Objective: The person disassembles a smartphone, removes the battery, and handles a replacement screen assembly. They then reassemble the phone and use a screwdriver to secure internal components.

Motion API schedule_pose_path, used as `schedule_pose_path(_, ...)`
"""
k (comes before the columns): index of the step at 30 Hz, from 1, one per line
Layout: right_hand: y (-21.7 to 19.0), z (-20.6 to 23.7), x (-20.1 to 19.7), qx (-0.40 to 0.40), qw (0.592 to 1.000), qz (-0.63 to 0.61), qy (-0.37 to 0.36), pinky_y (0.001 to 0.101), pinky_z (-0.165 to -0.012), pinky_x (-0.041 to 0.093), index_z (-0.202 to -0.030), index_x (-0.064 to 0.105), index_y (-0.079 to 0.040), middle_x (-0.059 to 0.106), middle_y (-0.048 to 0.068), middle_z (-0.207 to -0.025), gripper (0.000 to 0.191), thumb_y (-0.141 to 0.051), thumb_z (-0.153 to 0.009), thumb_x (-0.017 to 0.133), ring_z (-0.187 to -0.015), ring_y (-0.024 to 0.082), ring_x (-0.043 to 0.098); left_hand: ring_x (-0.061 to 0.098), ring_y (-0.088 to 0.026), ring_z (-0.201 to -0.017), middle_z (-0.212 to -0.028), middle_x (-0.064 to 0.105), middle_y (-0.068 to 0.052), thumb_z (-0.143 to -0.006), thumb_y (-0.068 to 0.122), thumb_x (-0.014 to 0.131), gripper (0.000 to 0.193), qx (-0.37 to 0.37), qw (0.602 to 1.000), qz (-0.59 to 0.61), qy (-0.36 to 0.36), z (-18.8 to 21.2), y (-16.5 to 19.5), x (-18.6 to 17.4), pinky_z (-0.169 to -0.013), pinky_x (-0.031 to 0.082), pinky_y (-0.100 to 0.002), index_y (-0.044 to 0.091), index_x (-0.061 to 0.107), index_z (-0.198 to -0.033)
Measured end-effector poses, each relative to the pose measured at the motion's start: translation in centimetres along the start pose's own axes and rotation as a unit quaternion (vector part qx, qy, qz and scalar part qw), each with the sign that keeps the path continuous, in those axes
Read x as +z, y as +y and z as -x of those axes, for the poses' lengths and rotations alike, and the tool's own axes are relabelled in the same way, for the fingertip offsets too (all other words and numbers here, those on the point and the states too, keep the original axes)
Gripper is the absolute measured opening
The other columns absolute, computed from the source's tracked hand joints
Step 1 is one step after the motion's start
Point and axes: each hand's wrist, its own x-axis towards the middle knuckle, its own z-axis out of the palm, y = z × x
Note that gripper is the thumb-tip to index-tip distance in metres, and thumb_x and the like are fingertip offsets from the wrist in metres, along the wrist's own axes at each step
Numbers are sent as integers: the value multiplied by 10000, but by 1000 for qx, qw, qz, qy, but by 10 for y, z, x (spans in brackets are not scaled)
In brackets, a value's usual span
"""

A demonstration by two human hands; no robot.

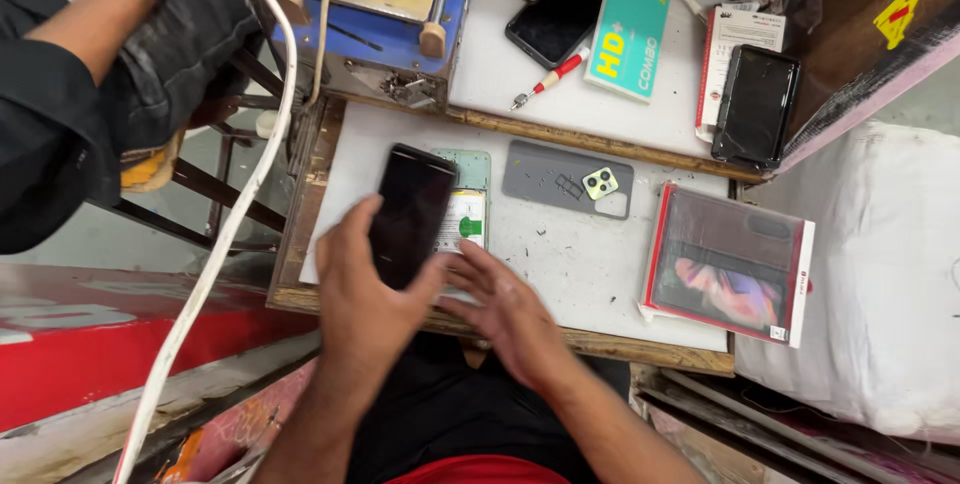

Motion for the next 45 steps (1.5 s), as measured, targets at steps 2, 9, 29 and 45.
schedule_pose_path(2,6,-10,12,32,997,-64,-15,472,-1216,384,-1627,267,-118,368,142,-1635,684,-482,-1062,393,-1493,280,394,540,-405,-1236,-1331,564,-219,-718,228,904,851,-3,999,42,7,12,16,13,-1068,467,-520,6,471,-1417)
schedule_pose_path(9,2,-23,1,118,975,-187,15,494,-1175,407,-1581,352,-115,444,143,-1571,691,-577,-1072,278,-1436,307,457,539,-405,-1332,-1457,507,-240,-917,266,778,723,26,986,157,-44,20,4,19,-1084,494,-467,-28,416,-1470)
schedule_pose_path(29,7,-24,5,106,979,-173,1,512,-1115,483,-1564,408,-47,511,174,-1537,802,-653,-1038,378,-1391,347,525,578,-372,-1329,-1444,567,-207,-990,220,694,376,71,984,160,-22,50,-40,-2,-1109,495,-476,7,613,-1289)
schedule_pose_path(45,12,-22,-4,106,973,-202,43,610,-1073,514,-1565,407,-55,541,222,-1481,730,-608,-1095,329,-1327,392,562,482,-422,-1366,-1534,348,-298,-785,239,866,928,71,987,121,-82,53,-20,17,-1114,460,-482,5,325,-1502)
